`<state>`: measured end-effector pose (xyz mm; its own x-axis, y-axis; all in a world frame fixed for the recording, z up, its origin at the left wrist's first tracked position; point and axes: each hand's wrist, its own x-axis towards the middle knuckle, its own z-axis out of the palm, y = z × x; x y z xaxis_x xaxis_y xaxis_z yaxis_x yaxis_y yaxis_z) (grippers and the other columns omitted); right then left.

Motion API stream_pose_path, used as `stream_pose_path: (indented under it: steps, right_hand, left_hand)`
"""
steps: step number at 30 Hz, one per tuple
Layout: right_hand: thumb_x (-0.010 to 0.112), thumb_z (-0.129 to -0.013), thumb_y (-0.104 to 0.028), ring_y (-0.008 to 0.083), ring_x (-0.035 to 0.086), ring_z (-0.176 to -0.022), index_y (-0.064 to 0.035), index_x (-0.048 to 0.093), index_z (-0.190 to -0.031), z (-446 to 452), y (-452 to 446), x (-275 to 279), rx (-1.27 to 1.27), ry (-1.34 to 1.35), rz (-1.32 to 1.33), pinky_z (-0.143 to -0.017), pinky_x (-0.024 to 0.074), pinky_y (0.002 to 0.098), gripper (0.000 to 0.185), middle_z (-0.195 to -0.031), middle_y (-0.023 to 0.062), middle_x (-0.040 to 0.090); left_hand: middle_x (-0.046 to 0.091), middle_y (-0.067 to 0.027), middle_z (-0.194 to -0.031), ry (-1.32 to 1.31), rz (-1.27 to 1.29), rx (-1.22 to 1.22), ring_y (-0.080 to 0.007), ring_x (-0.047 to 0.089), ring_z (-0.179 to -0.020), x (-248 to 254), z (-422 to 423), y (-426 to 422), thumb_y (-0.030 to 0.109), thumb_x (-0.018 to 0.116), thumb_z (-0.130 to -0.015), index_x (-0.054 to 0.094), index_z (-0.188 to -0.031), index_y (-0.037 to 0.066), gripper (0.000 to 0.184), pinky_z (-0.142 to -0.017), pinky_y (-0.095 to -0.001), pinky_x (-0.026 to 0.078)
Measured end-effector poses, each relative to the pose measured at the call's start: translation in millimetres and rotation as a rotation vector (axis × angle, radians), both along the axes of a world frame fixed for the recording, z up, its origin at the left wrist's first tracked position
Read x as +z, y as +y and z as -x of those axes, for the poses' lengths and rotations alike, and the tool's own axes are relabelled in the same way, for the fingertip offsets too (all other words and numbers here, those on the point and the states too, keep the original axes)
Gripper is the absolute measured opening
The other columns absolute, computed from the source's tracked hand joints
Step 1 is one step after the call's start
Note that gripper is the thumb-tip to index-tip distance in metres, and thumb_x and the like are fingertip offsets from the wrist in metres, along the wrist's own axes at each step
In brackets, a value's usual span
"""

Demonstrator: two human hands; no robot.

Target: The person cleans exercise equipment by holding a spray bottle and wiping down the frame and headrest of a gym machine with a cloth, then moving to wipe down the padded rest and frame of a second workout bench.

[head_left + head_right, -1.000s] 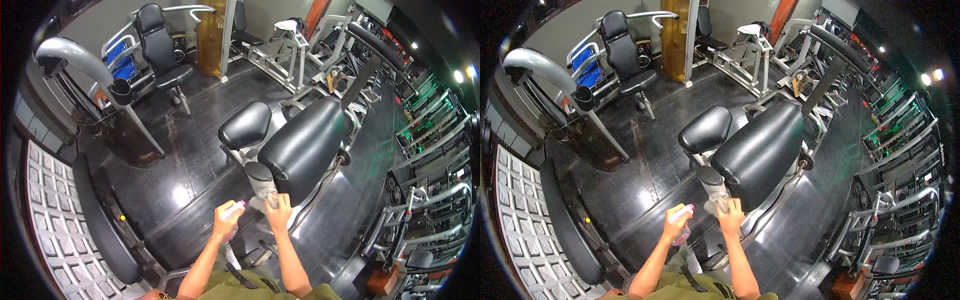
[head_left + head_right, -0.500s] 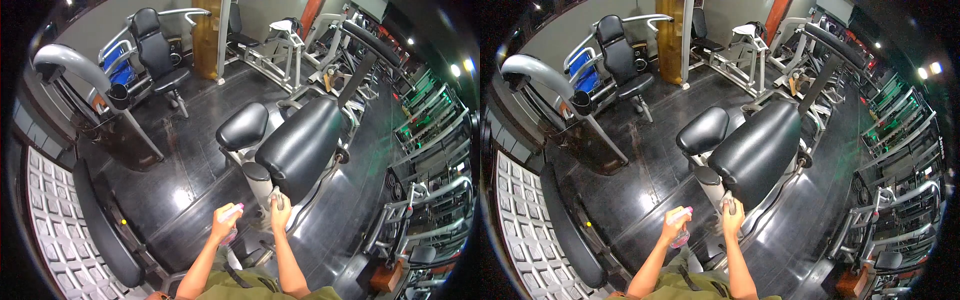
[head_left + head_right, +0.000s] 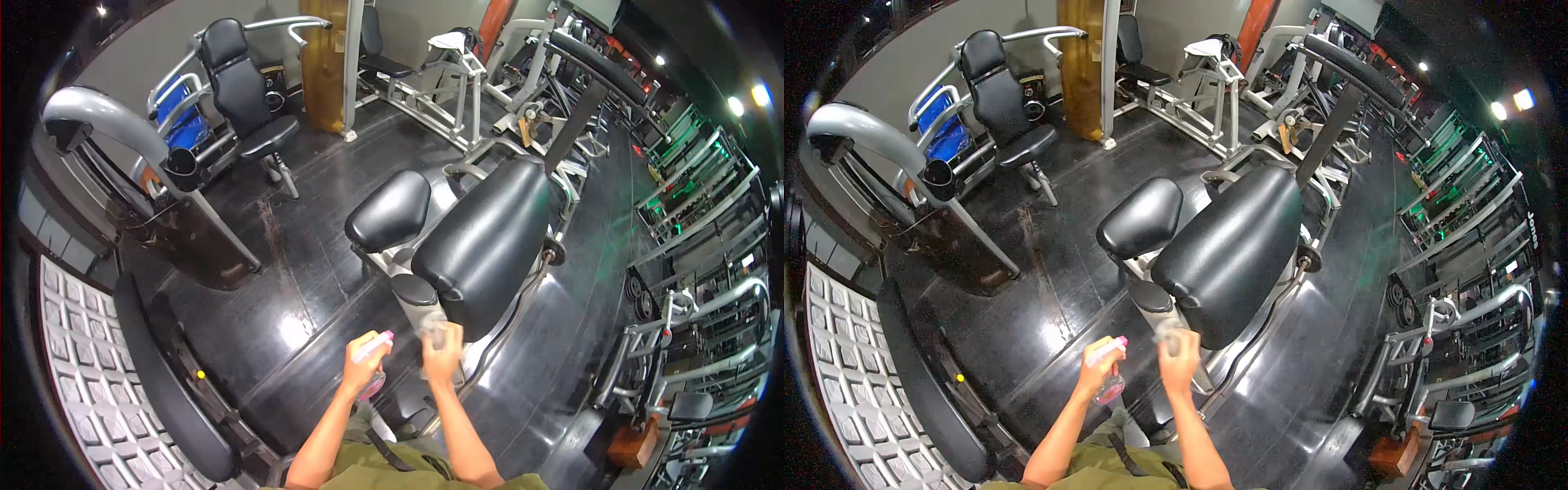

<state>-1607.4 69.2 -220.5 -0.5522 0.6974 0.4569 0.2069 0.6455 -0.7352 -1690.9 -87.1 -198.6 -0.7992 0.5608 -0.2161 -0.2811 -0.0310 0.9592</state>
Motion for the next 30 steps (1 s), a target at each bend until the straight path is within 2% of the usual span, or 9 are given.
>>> stream_pose_path:
  steps: [3, 4, 11, 16, 20, 23, 27, 28, 30]
  right_hand:
    - [0.078, -0.064, -0.001, 0.0333, 0.061, -0.092, -0.0035, 0.064, -0.095, 31, -22, 27, 0.077, -0.040, -0.065, -0.081, 0.0486, 0.0412, 0.034, -0.099, 0.0138, 0.061]
    - [0.081, -0.065, -0.005, 0.0310, 0.064, -0.086, -0.0120, 0.069, -0.099, 38, -20, 12, 0.007, -0.013, -0.061, -0.072, 0.0514, 0.0395, 0.037, -0.096, 0.0076, 0.062]
    - [0.081, -0.063, -0.003, 0.0303, 0.067, -0.083, -0.0076, 0.070, -0.090, 3, -24, -49, -0.203, -0.045, 0.040, -0.072, 0.0518, 0.0385, 0.029, -0.087, 0.0095, 0.067]
    - [0.082, -0.067, -0.006, 0.0273, 0.069, -0.079, 0.0003, 0.071, -0.090, 54, -34, 16, -0.153, 0.040, 0.132, -0.074, 0.0522, 0.0357, 0.026, -0.086, 0.0143, 0.072]
    - [0.082, -0.074, -0.012, 0.0123, 0.060, -0.071, 0.0010, 0.073, -0.093, 63, -49, 13, -0.262, 0.090, 0.425, -0.068, 0.0480, 0.0308, 0.025, -0.079, 0.0064, 0.071]
    - [0.080, -0.077, -0.013, 0.0111, 0.060, -0.074, 0.0014, 0.073, -0.094, 46, -45, -35, -0.315, 0.105, 0.700, -0.069, 0.0477, 0.0295, 0.023, -0.082, 0.0027, 0.070]
    - [0.077, -0.082, -0.013, 0.0093, 0.060, -0.076, 0.0004, 0.073, -0.099, 45, -40, -48, -0.353, 0.024, 0.981, -0.071, 0.0475, 0.0267, 0.022, -0.087, 0.0008, 0.070]
    - [0.075, -0.082, -0.015, 0.0117, 0.063, -0.078, 0.0017, 0.073, -0.101, 54, -44, -32, -0.253, 0.125, 1.066, -0.071, 0.0492, 0.0282, 0.025, -0.090, 0.0051, 0.072]
    - [0.075, -0.083, -0.014, 0.0126, 0.063, -0.079, 0.0037, 0.072, -0.101, 76, -47, -22, -0.179, 0.240, 1.191, -0.072, 0.0493, 0.0268, 0.026, -0.092, 0.0043, 0.071]
  left_hand:
    - [0.062, -0.0026, -0.069, 0.001, 0.002, -0.016, -0.0086, 0.054, -0.048, 4, 2, -2, 0.014, 0.064, -0.085, 0.064, -0.081, 0.002, 0.012, -0.045, -0.0239, 0.041]
    - [0.063, -0.0044, -0.072, 0.019, 0.020, -0.031, -0.0099, 0.054, -0.048, 4, 4, -3, 0.013, 0.063, -0.085, 0.064, -0.082, 0.001, 0.012, -0.045, -0.0244, 0.041]
    - [0.064, -0.0062, -0.075, -0.005, -0.001, 0.003, -0.0116, 0.055, -0.048, -2, 18, -21, 0.013, 0.061, -0.086, 0.064, -0.084, 0.000, 0.013, -0.046, -0.0254, 0.042]
    - [0.064, -0.0060, -0.076, 0.003, 0.015, 0.025, -0.0118, 0.055, -0.048, -14, 27, -29, 0.014, 0.061, -0.085, 0.064, -0.082, 0.001, 0.014, -0.047, -0.0252, 0.042]
    - [0.064, -0.0061, -0.076, -0.005, 0.003, 0.030, -0.0120, 0.054, -0.048, -9, 31, -30, 0.014, 0.060, -0.085, 0.063, -0.081, 0.001, 0.014, -0.047, -0.0250, 0.042]
    - [0.064, -0.0062, -0.076, -0.051, -0.009, 0.042, -0.0122, 0.055, -0.048, -3, 33, -32, 0.014, 0.059, -0.084, 0.063, -0.081, 0.001, 0.014, -0.047, -0.0247, 0.041]
    - [0.064, -0.0058, -0.074, -0.056, -0.020, 0.047, -0.0117, 0.054, -0.048, -8, 36, -36, 0.013, 0.060, -0.085, 0.063, -0.080, 0.001, 0.013, -0.046, -0.0249, 0.041]
    - [0.063, -0.0052, -0.073, -0.062, -0.026, 0.055, -0.0110, 0.054, -0.048, -7, 37, -37, 0.012, 0.061, -0.085, 0.063, -0.079, 0.001, 0.012, -0.045, -0.0250, 0.041]
    - [0.063, -0.0048, -0.072, -0.062, -0.041, 0.066, -0.0105, 0.054, -0.048, -6, 39, -35, 0.011, 0.063, -0.085, 0.063, -0.078, 0.001, 0.012, -0.045, -0.0253, 0.041]
